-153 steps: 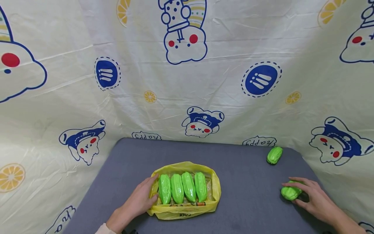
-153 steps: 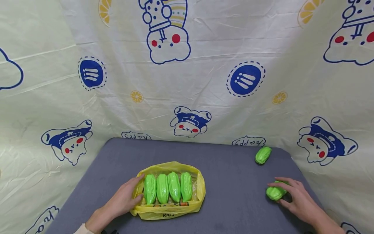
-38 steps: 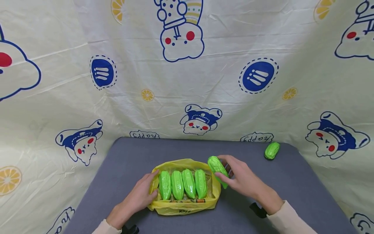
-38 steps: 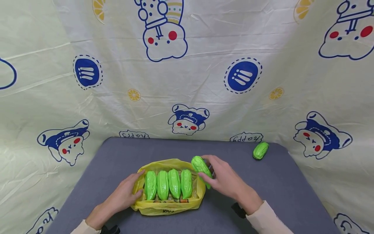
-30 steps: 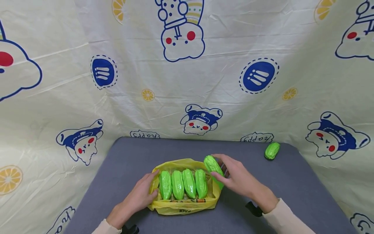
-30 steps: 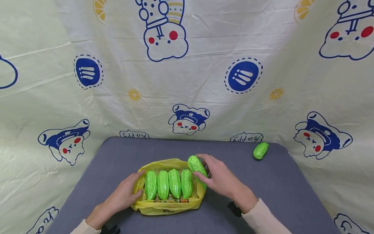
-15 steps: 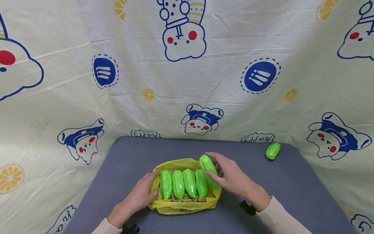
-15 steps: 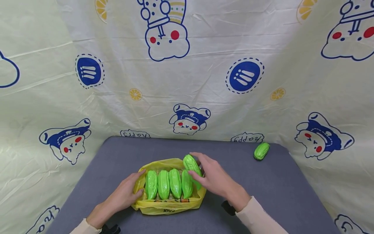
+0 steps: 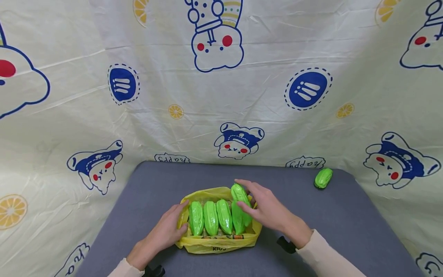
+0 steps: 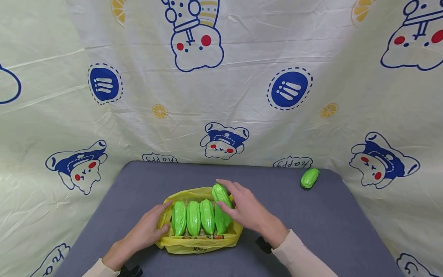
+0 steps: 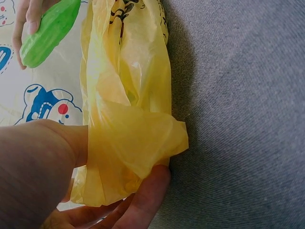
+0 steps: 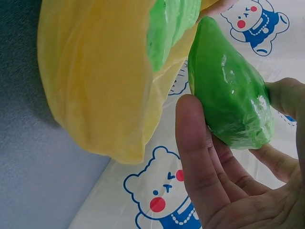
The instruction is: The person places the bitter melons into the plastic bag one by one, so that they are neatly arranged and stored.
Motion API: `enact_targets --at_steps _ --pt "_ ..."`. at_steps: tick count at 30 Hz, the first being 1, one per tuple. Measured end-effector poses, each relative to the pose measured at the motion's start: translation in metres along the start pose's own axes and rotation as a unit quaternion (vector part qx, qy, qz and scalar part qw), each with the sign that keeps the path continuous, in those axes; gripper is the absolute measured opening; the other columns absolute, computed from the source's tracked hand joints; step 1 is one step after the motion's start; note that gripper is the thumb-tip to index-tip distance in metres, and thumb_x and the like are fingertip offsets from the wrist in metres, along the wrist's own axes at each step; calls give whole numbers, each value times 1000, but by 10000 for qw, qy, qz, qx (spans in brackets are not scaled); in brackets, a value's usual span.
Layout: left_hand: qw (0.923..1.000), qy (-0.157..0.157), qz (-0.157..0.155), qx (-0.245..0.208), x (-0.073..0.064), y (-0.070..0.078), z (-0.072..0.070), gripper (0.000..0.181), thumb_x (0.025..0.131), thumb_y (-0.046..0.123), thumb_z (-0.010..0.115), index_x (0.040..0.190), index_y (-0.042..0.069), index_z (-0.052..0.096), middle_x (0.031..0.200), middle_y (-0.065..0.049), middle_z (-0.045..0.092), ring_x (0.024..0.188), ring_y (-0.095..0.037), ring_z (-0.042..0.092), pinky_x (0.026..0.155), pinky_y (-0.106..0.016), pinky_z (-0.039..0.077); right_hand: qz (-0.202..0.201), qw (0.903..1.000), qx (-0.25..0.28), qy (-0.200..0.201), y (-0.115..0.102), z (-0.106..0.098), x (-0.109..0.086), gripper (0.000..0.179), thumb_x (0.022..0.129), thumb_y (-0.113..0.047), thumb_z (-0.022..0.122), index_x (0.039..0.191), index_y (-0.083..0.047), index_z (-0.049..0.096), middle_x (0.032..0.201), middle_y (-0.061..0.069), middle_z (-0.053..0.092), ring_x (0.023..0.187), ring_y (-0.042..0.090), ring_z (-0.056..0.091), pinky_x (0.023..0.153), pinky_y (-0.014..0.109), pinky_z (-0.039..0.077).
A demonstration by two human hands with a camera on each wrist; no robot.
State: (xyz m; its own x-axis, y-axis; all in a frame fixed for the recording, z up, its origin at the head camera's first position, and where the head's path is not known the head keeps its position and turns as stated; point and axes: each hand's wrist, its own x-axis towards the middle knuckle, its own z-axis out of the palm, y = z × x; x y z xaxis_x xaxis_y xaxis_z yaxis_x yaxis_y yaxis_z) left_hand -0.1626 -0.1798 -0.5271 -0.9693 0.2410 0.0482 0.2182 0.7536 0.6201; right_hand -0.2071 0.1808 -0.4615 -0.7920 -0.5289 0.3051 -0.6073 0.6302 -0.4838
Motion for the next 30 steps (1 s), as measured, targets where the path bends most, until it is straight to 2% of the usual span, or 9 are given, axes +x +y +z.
enact_targets --at_steps 6,11,18,25,30 --pt "10000 22 47 18 1 0 1 77 101 2 81 173 2 52 158 -24 68 147 -45 68 119 -63 58 74 9999 55 -119 -3 2 5 66 116 -37 75 175 -21 51 132 6 75 94 4 69 76 24 62" --pt "10000 18 47 22 1 1 1 77 102 2 81 173 2 52 158 -24 68 147 -45 68 118 -63 59 138 9996 159 -193 -8 4 9 66 115 -35 76 175 -20 52 135 7 75 91 2 67 74 23 61" --pt "10000 -13 -13 29 0 1 1 77 103 3 80 174 2 52 159 -24 67 148 -45 67 118 -63 59 246 9990 247 -277 -13 10 13 66 115 -34 75 174 -19 51 141 11 74 91 4 70 74 22 61" --pt "10000 16 10 60 0 1 1 76 103 3 81 173 2 53 160 -25 67 149 -46 67 119 -63 58 318 9988 213 -299 -17 13 16 64 115 -35 75 172 -18 53 132 8 75 95 8 71 75 23 61" --pt "10000 47 54 63 0 2 -1 76 102 3 82 173 2 53 159 -24 68 148 -45 68 120 -63 58 368 9986 175 -344 -20 16 19 61 115 -35 75 170 -17 55 138 12 75 98 11 73 77 22 61"
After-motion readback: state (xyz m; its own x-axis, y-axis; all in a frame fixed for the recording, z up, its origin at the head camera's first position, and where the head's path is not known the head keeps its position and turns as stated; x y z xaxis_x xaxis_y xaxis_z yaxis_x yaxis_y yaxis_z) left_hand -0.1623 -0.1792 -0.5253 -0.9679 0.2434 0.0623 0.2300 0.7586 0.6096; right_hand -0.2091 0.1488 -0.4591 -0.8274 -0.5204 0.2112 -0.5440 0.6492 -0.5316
